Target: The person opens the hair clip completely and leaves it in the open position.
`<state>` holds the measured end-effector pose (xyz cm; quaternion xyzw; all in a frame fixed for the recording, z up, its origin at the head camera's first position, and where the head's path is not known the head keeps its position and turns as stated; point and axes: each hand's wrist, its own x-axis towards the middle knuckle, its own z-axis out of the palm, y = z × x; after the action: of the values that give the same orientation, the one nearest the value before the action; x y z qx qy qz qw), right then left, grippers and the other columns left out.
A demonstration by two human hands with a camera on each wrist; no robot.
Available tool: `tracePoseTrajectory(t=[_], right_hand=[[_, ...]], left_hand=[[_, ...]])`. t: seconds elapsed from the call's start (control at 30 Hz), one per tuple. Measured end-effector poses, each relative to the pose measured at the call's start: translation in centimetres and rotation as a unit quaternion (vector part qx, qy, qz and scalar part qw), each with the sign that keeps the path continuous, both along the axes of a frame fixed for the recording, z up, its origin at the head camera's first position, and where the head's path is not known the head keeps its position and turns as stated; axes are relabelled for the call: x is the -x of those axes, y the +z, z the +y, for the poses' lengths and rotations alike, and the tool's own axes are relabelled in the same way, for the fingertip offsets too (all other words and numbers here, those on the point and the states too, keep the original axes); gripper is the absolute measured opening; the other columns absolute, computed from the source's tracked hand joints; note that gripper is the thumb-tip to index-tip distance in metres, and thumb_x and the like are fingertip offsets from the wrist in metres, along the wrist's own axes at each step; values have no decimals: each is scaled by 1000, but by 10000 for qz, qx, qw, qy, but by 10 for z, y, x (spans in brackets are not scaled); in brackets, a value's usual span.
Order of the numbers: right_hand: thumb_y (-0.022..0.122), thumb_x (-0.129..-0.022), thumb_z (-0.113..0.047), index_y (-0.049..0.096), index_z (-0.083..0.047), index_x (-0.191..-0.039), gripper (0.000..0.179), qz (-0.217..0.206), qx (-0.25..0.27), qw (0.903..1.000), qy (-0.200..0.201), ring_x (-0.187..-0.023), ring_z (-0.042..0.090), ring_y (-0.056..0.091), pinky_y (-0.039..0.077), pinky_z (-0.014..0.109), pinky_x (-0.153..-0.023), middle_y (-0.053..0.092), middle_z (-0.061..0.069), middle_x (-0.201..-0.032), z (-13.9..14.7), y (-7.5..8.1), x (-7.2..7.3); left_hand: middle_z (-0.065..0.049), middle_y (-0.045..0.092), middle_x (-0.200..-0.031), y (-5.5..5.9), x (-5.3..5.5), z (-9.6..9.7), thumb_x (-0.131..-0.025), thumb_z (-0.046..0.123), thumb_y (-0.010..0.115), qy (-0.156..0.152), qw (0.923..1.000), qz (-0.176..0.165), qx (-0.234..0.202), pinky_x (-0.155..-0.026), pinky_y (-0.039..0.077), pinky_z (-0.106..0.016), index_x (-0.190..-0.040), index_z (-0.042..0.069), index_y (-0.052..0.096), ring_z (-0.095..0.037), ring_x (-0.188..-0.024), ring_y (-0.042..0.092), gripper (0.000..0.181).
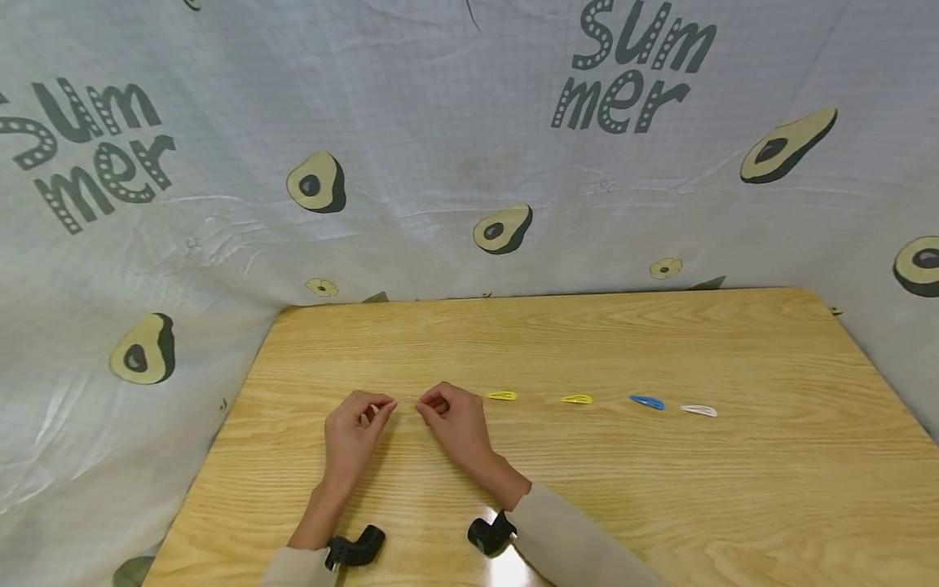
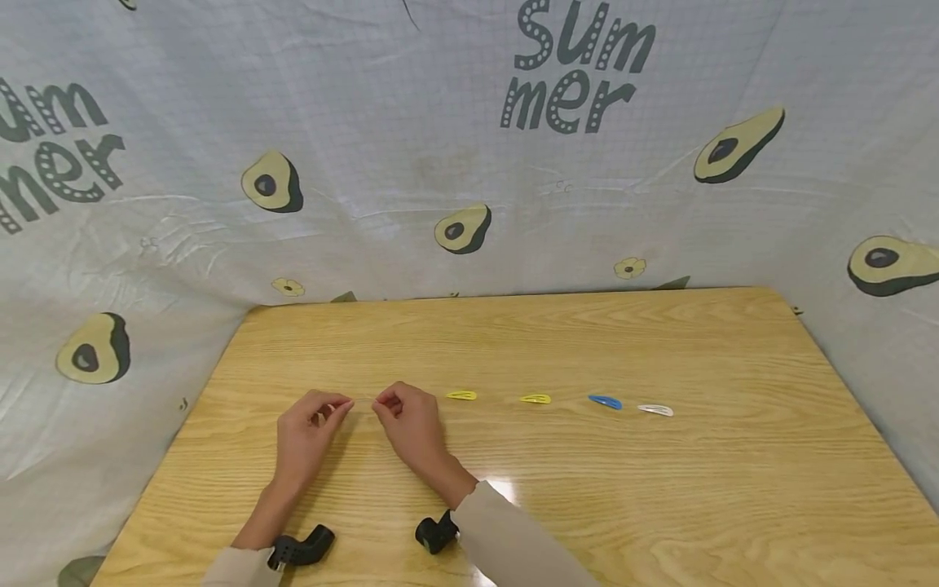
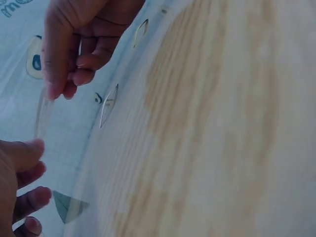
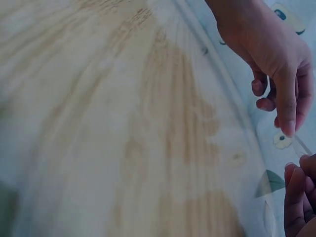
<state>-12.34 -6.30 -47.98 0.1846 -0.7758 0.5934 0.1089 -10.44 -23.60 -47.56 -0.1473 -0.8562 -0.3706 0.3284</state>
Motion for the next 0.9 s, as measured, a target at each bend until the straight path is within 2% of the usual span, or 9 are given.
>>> tracePoseTrajectory(t=[0.17,0.33,0.57,0.7,0.9], right_hand=[[74,-84,-6,68,-9,-82,6,110,-136,9995,-244,-59,3,57,47,17,-55,64,-2,-69,-11,-7,2],[75,-83,-8,69,-11,-80,8,230,-275,9979,-540,-53,0,50,41,16,-49,58,-7,-60,-21,-11,3],[74,-85,-16,70,-14,-83,5,250,-974,9920,-760,-47,-1,42,35,16,-46,50,-12,-54,-28,-12,6],[73,-86,-21,70,-16,-85,6,93,-1410,9868,-789,-44,-3,41,34,16,-42,52,-12,-53,-32,-11,8],[71,-88,-28,72,-19,-87,9,55,-2096,9735,-913,-44,-4,47,33,15,-41,65,-8,-61,-37,-11,10]], left_hand=[[-3,62,-79,-7,5,-8,-73,-5,79,150,9994,-289,103,-50,33,-16,-79,6,72,-8,-60,48,14],[-3,61,-77,-13,7,-14,-75,-5,78,199,9987,-453,-136,-50,35,-16,-80,4,72,-9,-59,46,12],[-3,59,-75,-15,11,-20,-75,-6,77,344,9979,-346,-415,-50,33,-16,-79,4,72,-6,-59,44,12],[-3,59,-75,-16,12,-22,-74,-5,78,550,9963,-521,-399,-50,33,-16,-78,5,73,-6,-57,42,12],[-2,60,-75,-17,10,-24,-76,-1,79,901,9911,-954,-231,-52,30,-15,-80,5,74,-10,-58,42,9]])
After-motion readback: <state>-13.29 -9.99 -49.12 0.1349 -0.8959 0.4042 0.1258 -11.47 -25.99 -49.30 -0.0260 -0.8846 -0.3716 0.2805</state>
